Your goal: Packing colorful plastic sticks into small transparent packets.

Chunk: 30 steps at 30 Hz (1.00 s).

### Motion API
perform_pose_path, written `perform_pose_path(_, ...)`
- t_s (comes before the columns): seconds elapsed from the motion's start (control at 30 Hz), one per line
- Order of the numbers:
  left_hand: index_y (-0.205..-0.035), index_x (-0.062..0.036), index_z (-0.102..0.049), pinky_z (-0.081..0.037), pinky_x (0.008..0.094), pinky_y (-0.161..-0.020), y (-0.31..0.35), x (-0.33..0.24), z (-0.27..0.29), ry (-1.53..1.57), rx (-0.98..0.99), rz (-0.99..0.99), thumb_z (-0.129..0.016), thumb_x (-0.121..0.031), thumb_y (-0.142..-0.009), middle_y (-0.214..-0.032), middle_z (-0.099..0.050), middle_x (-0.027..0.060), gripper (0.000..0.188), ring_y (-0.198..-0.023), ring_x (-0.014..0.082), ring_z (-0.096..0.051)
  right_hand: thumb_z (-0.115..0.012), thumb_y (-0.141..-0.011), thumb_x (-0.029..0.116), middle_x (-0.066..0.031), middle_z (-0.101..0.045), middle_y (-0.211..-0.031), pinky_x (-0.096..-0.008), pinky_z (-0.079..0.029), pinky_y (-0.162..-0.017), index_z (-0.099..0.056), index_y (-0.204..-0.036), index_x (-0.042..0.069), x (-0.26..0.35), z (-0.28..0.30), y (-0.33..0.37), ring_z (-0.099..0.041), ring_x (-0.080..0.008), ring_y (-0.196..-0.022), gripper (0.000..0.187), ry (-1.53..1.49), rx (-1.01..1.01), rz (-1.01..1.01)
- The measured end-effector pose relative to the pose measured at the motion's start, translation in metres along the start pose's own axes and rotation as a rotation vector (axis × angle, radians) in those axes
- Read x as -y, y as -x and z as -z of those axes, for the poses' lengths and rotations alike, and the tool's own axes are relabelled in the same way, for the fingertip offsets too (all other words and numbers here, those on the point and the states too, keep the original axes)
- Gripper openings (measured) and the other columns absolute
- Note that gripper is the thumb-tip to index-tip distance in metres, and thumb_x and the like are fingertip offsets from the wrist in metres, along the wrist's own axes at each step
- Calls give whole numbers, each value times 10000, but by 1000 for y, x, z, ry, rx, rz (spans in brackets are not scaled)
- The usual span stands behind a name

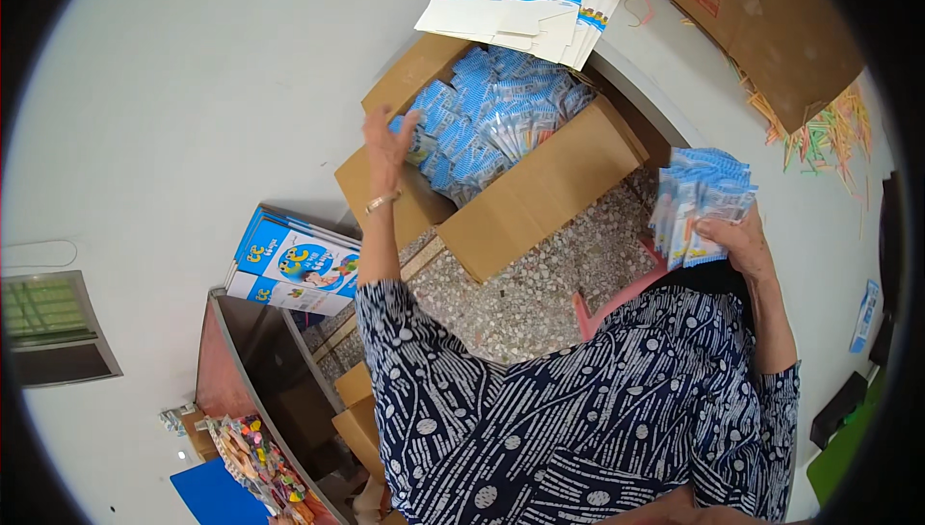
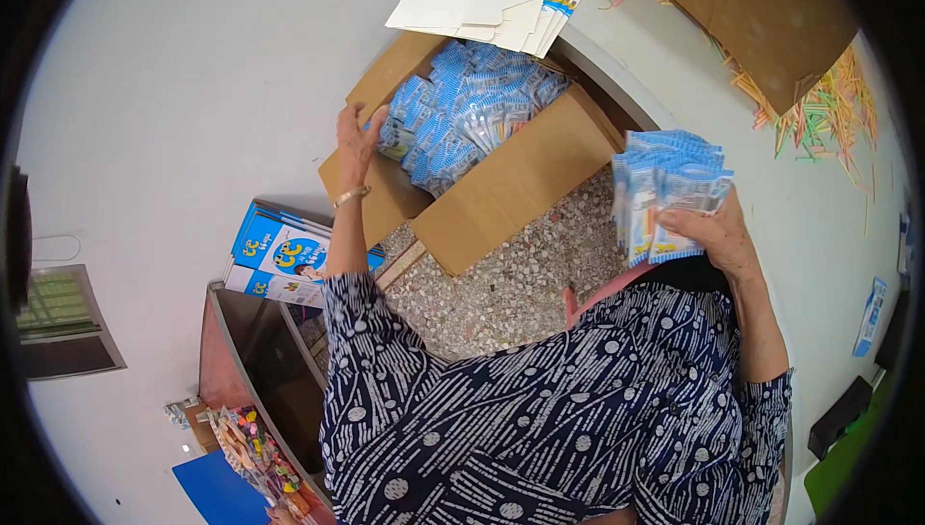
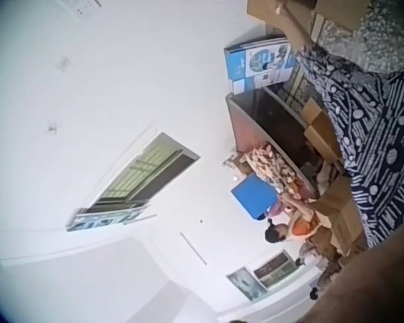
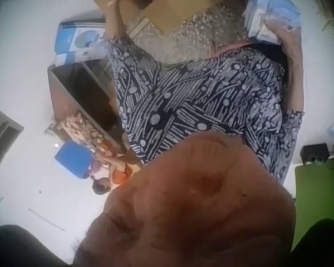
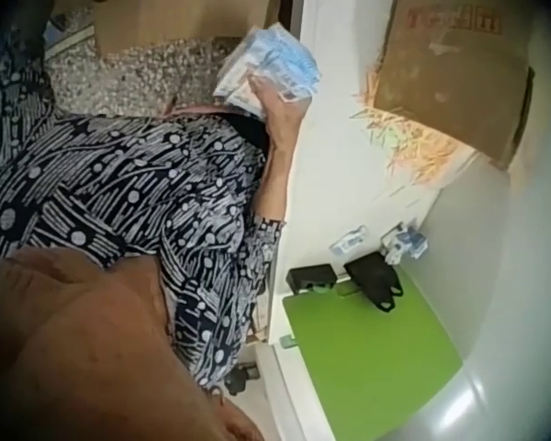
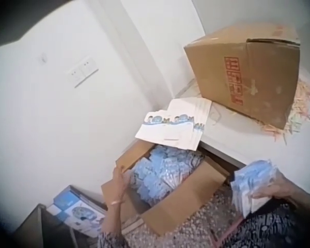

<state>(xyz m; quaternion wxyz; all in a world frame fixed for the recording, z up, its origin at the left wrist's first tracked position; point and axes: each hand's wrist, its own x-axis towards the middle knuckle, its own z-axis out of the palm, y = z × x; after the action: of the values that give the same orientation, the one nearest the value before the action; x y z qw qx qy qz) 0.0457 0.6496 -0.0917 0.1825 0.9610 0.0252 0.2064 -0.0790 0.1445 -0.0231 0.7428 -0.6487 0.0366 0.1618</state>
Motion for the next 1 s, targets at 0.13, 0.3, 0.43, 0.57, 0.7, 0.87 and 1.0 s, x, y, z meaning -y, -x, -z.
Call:
perform_pose_path(0.13,-1284,-11,-422,-433,398,-921,39,-160,37,711,575,-285,-763,-353,-718,-1221,-534,174,744,-1123,273,-531,-742,-647,157,-80,-619,-1033,-321,-479,-856,-505,-1152,-6,28,-36,-10,-604,-178,-915,581,264,159,-40)
perform_pose_path(0.3,-1314,-18,-378,-439,384,-920,74,-247,77,623,837,-543,-801,-304,-661,-1203,-534,188,829,-1089,340,-549,-767,-632,165,-84,-647,-946,-299,-484,-790,-540,-1098,-13,11,-65,-20,-611,-159,-837,548,384,392,63)
perform_pose_path(0.43,-1313,-9,-375,-444,396,-912,95,-236,56,586,806,-564,-770,-260,-706,-1220,-520,218,766,-1103,381,-529,-773,-625,184,-128,-646,-893,-303,-485,-744,-544,-1063,-12,6,-73,-19,-627,-190,-802,532,492,446,150)
perform_pose_path(0.57,-1288,-33,-421,-463,393,-882,99,-233,50,706,804,-554,-743,-208,-737,-1189,-551,191,662,-1060,354,-566,-779,-635,209,-167,-632,-946,-333,-479,-783,-477,-1147,-10,-2,-71,-23,-635,-246,-872,634,547,487,131)
perform_pose_path(0.7,-1263,-52,-465,-480,359,-849,95,-229,49,762,904,-318,-753,-203,-729,-1136,-590,160,625,-1002,297,-608,-791,-630,227,-200,-615,-999,-356,-465,-835,-400,-1209,-16,2,-73,-29,-624,-285,-932,740,665,449,156)
perform_pose_path(0.87,-1247,-49,-477,-482,329,-827,96,-219,50,735,873,-264,-774,-222,-711,-1080,-612,131,637,-958,246,-621,-798,-633,289,-262,-549,-1166,-390,-414,-966,-329,-1264,-31,7,-82,-37,-542,-374,-1120,848,506,582,160)
perform_pose_path(1.0,-1179,-13,-502,-501,375,-768,97,-219,53,698,886,-266,-756,-233,-676,-951,-643,163,605,-885,324,-639,-822,-606,335,-268,-518,-1212,-413,-388,-991,-255,-1344,-30,-3,-82,-38,-511,-387,-1156,1000,556,556,169)
